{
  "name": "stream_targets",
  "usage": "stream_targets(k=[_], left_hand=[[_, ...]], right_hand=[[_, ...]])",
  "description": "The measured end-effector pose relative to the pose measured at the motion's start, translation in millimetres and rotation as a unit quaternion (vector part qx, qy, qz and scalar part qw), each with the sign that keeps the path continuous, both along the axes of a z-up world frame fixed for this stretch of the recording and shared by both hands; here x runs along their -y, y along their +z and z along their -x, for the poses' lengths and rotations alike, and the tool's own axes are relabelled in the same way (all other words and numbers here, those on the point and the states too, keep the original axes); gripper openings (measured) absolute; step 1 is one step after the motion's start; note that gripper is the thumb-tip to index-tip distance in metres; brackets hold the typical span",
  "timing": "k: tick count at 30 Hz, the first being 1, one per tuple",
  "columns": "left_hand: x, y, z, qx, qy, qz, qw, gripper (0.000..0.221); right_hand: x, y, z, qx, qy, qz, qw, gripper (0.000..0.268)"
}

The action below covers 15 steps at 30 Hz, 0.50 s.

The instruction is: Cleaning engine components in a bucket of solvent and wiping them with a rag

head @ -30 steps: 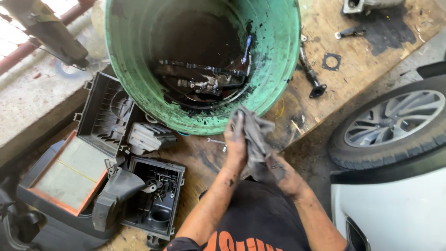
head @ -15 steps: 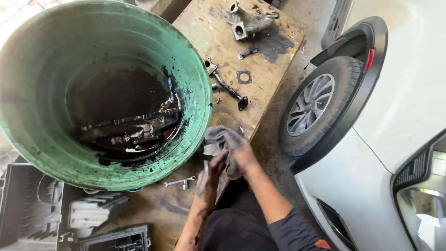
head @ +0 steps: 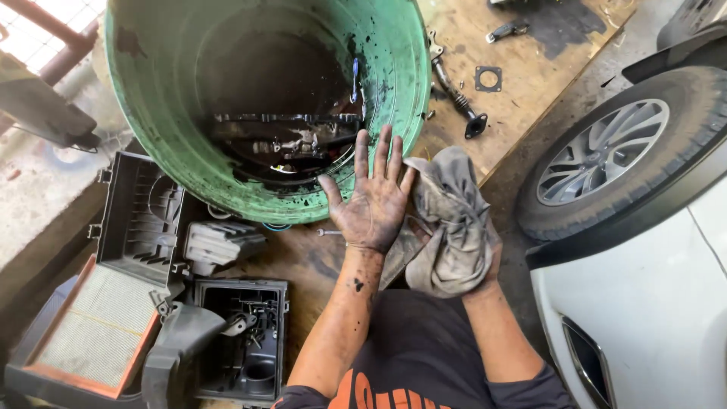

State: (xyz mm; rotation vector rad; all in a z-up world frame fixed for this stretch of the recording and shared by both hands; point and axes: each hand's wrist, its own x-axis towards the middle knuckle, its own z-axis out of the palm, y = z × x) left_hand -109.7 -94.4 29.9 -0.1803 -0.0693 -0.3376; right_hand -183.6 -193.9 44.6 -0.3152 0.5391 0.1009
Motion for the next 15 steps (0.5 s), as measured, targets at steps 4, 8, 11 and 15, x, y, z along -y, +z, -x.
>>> stream_targets(k=[4,8,11,15], left_hand=[[21.4,-17.8,9.2,0.025,0.011,0.010,1.000,0.096],[33.4,-15.9,18.6,0.088,0.066,-0.218,0.970,0.094],[50.9,-3.6,30.3,0.202,0.161,-0.463,0.848,0.089],[54.7,16.5,33.9,0.261,0.195,-0.556,0.764,0.086]], right_hand=[[-2.7,0.7,-2.2,-0.006,-0.006,-0.009,1.000,0.056],[-1.4,0.7,2.6,-0.020,-0.012,-0.019,1.000,0.050],[3.2,9.6,-4.8,-0.042,-0.010,0.047,0.998,0.046],[16.0,6.4,-10.0,-0.036,0.017,0.047,0.998,0.046]])
